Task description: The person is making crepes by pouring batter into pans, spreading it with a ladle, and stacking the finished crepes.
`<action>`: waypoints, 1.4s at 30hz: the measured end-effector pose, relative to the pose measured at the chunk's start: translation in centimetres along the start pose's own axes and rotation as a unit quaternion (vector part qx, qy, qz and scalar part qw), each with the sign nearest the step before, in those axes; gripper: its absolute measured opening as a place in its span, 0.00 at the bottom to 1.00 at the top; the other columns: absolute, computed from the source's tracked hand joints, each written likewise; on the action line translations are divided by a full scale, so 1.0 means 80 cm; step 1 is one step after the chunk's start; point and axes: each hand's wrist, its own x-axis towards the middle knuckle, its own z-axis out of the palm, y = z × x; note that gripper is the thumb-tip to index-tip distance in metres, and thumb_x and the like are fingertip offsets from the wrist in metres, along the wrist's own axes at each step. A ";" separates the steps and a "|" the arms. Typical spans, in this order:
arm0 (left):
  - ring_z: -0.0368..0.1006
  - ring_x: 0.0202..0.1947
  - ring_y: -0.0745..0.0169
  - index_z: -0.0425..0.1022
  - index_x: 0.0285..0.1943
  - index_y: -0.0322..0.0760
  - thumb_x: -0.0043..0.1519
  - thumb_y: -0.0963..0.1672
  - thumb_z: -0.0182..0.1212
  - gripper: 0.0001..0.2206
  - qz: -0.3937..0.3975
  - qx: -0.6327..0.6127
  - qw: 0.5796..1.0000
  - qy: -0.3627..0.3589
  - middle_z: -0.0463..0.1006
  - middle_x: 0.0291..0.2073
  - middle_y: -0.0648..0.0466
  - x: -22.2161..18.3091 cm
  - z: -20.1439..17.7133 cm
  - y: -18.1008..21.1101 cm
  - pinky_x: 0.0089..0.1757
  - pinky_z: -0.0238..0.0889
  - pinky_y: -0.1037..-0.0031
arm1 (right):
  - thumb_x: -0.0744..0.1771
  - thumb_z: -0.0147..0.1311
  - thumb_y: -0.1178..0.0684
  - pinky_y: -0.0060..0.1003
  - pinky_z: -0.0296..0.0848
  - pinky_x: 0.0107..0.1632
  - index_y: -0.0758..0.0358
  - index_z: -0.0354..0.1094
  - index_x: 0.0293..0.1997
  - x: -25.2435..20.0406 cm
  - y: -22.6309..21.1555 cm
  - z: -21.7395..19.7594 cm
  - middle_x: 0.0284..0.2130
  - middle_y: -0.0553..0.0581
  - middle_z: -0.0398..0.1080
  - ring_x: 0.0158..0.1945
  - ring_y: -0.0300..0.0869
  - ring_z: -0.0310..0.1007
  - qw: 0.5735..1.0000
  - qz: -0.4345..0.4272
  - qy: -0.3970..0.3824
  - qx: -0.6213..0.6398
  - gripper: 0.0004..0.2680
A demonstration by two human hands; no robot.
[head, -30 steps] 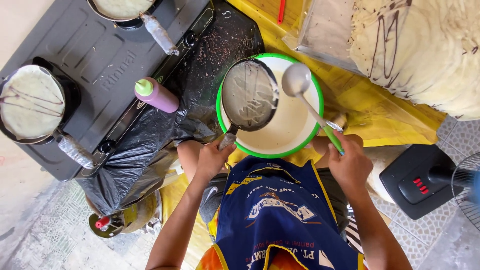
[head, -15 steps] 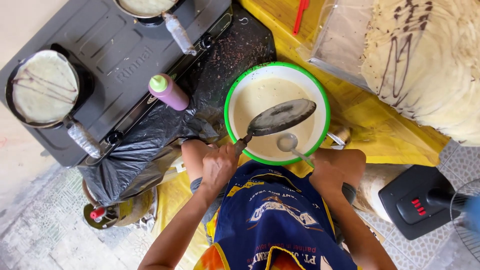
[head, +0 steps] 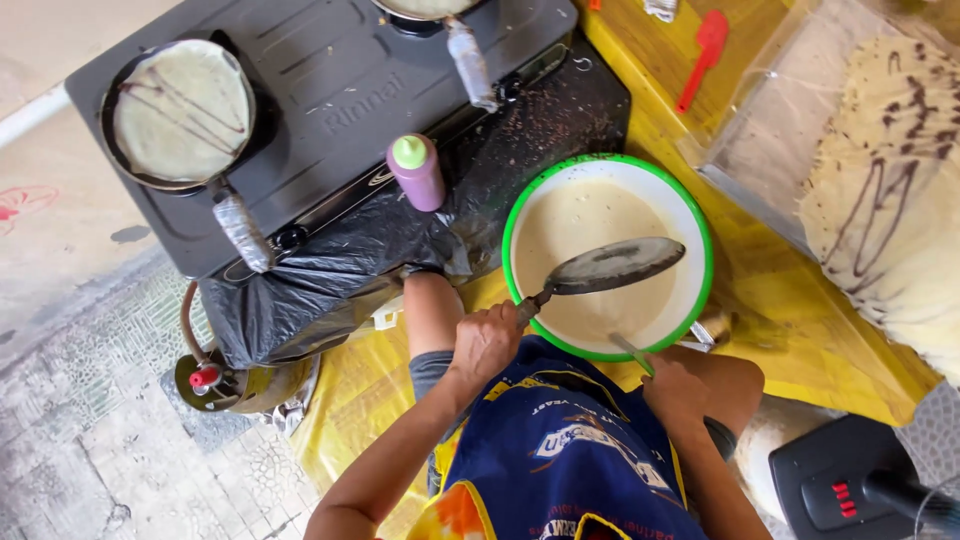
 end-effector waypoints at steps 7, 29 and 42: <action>0.71 0.17 0.53 0.68 0.34 0.42 0.65 0.54 0.59 0.17 -0.128 -0.132 0.973 -0.140 0.71 0.21 0.55 -0.037 0.042 0.017 0.16 0.57 0.62 | 0.65 0.50 0.32 0.51 0.75 0.50 0.39 0.66 0.64 -0.067 -0.110 -0.153 0.52 0.51 0.75 0.54 0.55 0.73 0.989 -0.109 0.083 -0.063 0.21; 0.75 0.15 0.53 0.74 0.39 0.37 0.64 0.49 0.61 0.12 -0.518 -0.552 0.654 0.011 0.77 0.19 0.48 0.013 -0.007 -0.207 0.16 0.64 0.68 | 0.63 0.64 0.47 0.22 0.52 0.16 0.62 0.64 0.54 -0.114 -0.673 -0.394 0.20 0.43 0.57 0.17 0.30 0.61 0.486 -0.279 -0.488 0.669 0.18; 0.63 0.14 0.66 0.70 0.36 0.36 0.65 0.47 0.64 0.11 -0.626 -0.601 0.455 0.199 0.74 0.22 0.51 0.029 -0.085 -0.393 0.17 0.55 0.75 | 0.66 0.53 0.56 0.27 0.53 0.19 0.74 0.52 0.72 -0.049 -0.204 -0.388 0.20 0.51 0.62 0.17 0.34 0.58 0.507 -0.371 -0.376 0.681 0.26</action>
